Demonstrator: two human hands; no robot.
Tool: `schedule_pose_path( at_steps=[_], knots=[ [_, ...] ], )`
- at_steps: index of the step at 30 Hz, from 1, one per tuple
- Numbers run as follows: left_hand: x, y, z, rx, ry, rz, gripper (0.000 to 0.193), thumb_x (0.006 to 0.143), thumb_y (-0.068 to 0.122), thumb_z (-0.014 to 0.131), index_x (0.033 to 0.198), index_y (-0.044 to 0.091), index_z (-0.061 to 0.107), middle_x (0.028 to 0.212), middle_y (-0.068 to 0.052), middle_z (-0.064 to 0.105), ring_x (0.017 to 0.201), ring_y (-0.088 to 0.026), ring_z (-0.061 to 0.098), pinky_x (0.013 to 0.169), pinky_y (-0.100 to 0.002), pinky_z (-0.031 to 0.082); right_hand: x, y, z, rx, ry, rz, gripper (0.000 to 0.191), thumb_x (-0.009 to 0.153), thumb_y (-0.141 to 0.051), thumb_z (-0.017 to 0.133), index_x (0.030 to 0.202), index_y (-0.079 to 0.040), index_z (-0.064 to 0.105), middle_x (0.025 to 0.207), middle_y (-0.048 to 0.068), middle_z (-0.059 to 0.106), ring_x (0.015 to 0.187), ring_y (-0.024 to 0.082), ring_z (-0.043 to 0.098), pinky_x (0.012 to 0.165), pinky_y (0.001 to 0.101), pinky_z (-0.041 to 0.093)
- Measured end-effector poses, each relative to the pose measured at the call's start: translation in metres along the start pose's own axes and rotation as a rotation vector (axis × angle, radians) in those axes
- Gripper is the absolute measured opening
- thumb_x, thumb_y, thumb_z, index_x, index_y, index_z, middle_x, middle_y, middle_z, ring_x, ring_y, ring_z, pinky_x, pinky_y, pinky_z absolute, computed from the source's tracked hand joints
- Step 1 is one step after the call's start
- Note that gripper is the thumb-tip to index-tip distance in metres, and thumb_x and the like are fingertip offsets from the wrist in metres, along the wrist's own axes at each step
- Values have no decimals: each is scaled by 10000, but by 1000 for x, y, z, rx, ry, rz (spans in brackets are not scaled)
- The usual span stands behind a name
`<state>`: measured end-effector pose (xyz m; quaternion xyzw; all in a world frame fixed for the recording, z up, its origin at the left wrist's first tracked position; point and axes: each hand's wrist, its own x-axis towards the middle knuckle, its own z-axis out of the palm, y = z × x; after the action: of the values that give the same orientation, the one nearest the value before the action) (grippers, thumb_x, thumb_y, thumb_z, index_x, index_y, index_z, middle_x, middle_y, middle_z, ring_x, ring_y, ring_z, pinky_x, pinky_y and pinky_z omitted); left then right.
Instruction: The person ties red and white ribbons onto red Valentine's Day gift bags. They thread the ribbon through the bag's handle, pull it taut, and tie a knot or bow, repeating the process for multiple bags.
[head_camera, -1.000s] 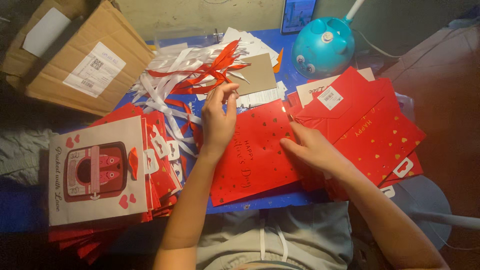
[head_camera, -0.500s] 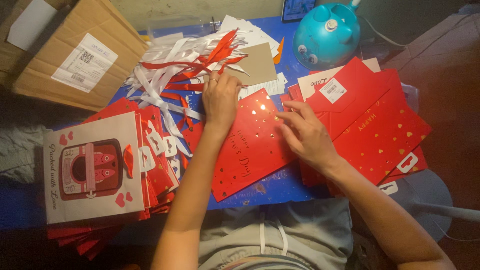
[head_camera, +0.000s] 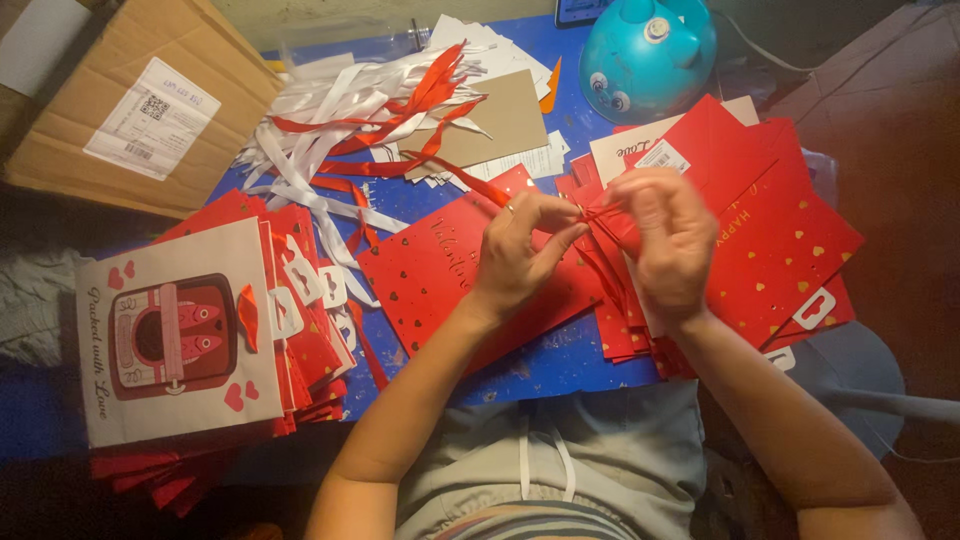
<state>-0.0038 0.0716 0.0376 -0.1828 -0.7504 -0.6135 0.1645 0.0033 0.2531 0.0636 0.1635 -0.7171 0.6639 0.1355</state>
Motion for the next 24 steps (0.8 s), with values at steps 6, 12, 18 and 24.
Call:
schedule_pose_path(
  at_steps=[6,12,18,24],
  knots=[
    [2,-25,-6,359,-126,-42,227,940,204,748,1123,102,661,994,-70,691,917,-270,671,797,-398,535,3,-35,-60,303,366,-170,133,1138,-186,479,1110,-59,508,840,104,592,570,143,528,564,304,455],
    [-9,-32,3,513,-209,34,515,850,295,784,1258,47,593,1171,-108,620,1052,-334,580,907,-448,494,-13,-54,-41,-570,-167,-126,208,1055,57,541,1171,-63,665,876,67,696,673,118,648,564,248,424],
    [-16,-36,-6,571,-356,95,568,832,376,807,1269,90,583,1182,-101,586,1066,-331,557,870,-452,461,17,-11,-3,-984,-641,255,193,1007,-287,573,1062,-135,677,870,149,728,821,382,690,683,510,518],
    [-27,-24,-17,496,-435,85,728,796,499,808,1338,91,544,1144,-112,577,1065,-336,543,862,-468,432,15,-5,-9,-980,-613,194,182,1014,-241,572,1062,-120,699,870,137,737,813,358,701,667,486,517]
  ],
)
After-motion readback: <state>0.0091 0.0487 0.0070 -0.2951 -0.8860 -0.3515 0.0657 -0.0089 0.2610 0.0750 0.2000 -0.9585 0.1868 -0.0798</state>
